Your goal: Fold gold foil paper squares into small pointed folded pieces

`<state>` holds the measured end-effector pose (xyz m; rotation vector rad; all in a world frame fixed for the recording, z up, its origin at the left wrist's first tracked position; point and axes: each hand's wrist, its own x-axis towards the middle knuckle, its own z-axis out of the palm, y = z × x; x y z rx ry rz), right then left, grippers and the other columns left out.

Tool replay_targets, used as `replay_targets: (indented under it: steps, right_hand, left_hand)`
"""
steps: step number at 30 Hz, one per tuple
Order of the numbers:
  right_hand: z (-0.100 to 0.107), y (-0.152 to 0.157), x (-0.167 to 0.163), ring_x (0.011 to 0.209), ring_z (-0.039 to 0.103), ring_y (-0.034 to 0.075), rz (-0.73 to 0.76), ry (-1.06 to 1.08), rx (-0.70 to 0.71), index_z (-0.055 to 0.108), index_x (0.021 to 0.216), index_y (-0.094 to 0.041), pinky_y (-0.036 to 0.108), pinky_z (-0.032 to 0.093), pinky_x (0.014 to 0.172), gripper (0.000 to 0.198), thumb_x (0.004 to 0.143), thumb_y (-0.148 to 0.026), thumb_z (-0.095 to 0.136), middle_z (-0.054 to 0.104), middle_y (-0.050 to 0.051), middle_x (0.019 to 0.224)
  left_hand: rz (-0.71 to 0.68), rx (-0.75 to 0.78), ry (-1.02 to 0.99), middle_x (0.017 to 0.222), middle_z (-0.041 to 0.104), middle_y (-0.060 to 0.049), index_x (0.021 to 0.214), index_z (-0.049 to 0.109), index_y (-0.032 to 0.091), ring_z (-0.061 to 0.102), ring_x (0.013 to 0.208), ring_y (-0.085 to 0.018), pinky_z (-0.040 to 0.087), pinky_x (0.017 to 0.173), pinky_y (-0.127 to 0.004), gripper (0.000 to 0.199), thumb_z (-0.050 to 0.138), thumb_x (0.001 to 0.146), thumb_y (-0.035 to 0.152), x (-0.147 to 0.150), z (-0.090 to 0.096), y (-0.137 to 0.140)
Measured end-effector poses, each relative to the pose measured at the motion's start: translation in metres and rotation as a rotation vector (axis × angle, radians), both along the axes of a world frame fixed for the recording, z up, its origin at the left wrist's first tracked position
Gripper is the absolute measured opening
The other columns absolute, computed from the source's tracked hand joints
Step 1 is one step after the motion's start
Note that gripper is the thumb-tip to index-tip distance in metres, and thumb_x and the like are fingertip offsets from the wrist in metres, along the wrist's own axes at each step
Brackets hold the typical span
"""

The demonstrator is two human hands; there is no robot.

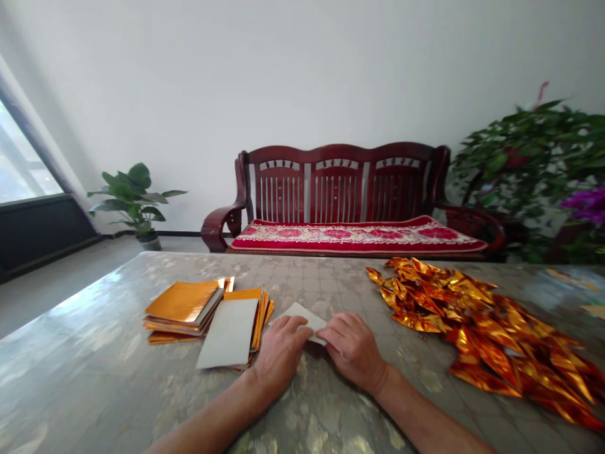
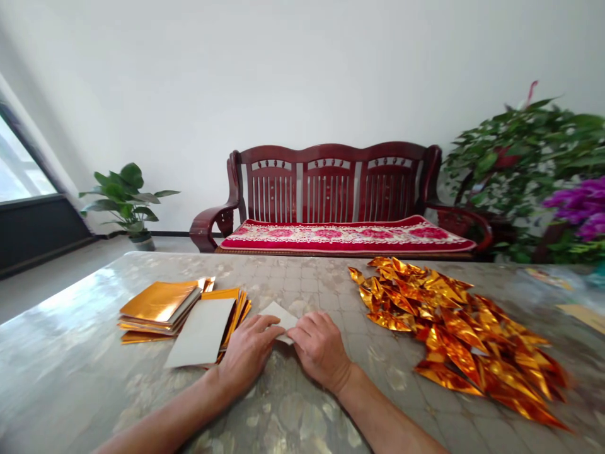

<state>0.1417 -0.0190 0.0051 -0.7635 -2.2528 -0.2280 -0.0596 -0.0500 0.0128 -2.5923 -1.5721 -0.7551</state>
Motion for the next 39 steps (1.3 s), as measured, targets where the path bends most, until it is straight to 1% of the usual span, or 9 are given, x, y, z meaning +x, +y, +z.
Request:
replay_targets:
  steps: [3,6,11,15,17,21,24,30,39]
  right_hand:
    - [-0.005,0.006,0.003,0.087,0.055,0.022,-0.002,0.035,-0.12,0.07,0.098,-0.023,0.034,0.041,0.078,0.019,0.086,-0.011,0.061,0.068,0.004,0.086]
    - [-0.011,0.015,0.012,0.086,0.057,0.021,-0.059,0.1,-0.235,0.07,0.095,-0.024,0.032,0.043,0.076,0.024,0.082,-0.006,0.063,0.07,0.002,0.084]
    - [-0.013,0.02,0.02,0.08,0.057,0.019,-0.094,0.098,-0.229,0.071,0.087,-0.023,0.03,0.043,0.072,0.014,0.088,-0.012,0.062,0.069,0.002,0.079]
    - [-0.009,0.014,0.018,0.08,0.055,0.02,-0.081,-0.027,-0.148,0.071,0.086,-0.022,0.032,0.04,0.073,0.018,0.089,-0.011,0.058,0.066,0.003,0.077]
    - [-0.008,0.012,0.017,0.081,0.055,0.02,-0.078,-0.076,-0.151,0.071,0.084,-0.022,0.032,0.04,0.073,0.018,0.089,-0.011,0.058,0.066,0.004,0.076]
    - [-0.01,0.013,0.016,0.081,0.058,0.02,-0.08,-0.031,-0.219,0.072,0.092,-0.023,0.032,0.043,0.075,0.016,0.087,-0.013,0.06,0.07,0.003,0.08]
    - [-0.011,0.015,0.017,0.083,0.061,0.019,-0.087,0.028,-0.298,0.071,0.098,-0.023,0.031,0.046,0.077,0.016,0.091,-0.019,0.058,0.073,0.004,0.086]
    - [-0.01,0.017,0.019,0.082,0.062,0.018,-0.156,0.013,-0.414,0.072,0.088,-0.023,0.029,0.045,0.075,0.02,0.095,-0.024,0.053,0.071,0.002,0.082]
    - [-0.01,0.018,0.018,0.08,0.059,0.018,-0.189,-0.05,-0.392,0.071,0.077,-0.024,0.029,0.043,0.072,0.016,0.089,-0.018,0.061,0.067,0.001,0.076]
  left_hand:
    - [-0.045,-0.045,-0.229,0.108,0.072,-0.003,0.103,0.073,0.026,0.065,0.1,-0.019,0.053,0.09,-0.033,0.026,0.056,0.09,0.011,-0.007,-0.015,0.011]
    - [-0.038,-0.06,-0.381,0.111,0.073,-0.004,0.101,0.075,0.025,0.066,0.106,-0.019,0.052,0.096,-0.034,0.029,0.056,0.087,0.007,-0.015,-0.028,0.022]
    - [0.024,0.005,-0.297,0.114,0.072,-0.005,0.104,0.074,0.026,0.063,0.111,-0.026,0.049,0.099,-0.045,0.028,0.064,0.084,0.01,-0.015,-0.026,0.022]
    - [0.005,0.063,-0.229,0.112,0.069,-0.006,0.11,0.071,0.026,0.062,0.103,-0.024,0.05,0.092,-0.041,0.026,0.068,0.085,0.022,-0.009,-0.012,0.009]
    - [-0.013,0.033,-0.218,0.102,0.07,-0.005,0.102,0.073,0.025,0.062,0.095,-0.021,0.05,0.086,-0.035,0.017,0.061,0.092,0.026,-0.007,-0.009,0.006]
    - [0.034,-0.099,-0.249,0.087,0.069,-0.003,0.089,0.074,0.023,0.063,0.087,-0.018,0.049,0.08,-0.029,0.022,0.054,0.096,0.026,-0.009,-0.013,0.008]
    - [0.091,-0.167,-0.258,0.085,0.07,-0.003,0.087,0.074,0.023,0.064,0.086,-0.018,0.047,0.08,-0.029,0.023,0.054,0.096,0.028,-0.01,-0.015,0.011]
    - [0.131,-0.228,-0.233,0.084,0.071,-0.004,0.083,0.074,0.021,0.065,0.087,-0.02,0.046,0.082,-0.029,0.025,0.052,0.095,0.026,-0.009,-0.012,0.014]
    - [0.214,-0.293,-0.272,0.082,0.069,-0.001,0.078,0.072,0.021,0.064,0.085,-0.018,0.044,0.076,-0.026,0.011,0.064,0.085,0.024,-0.008,-0.011,0.014]
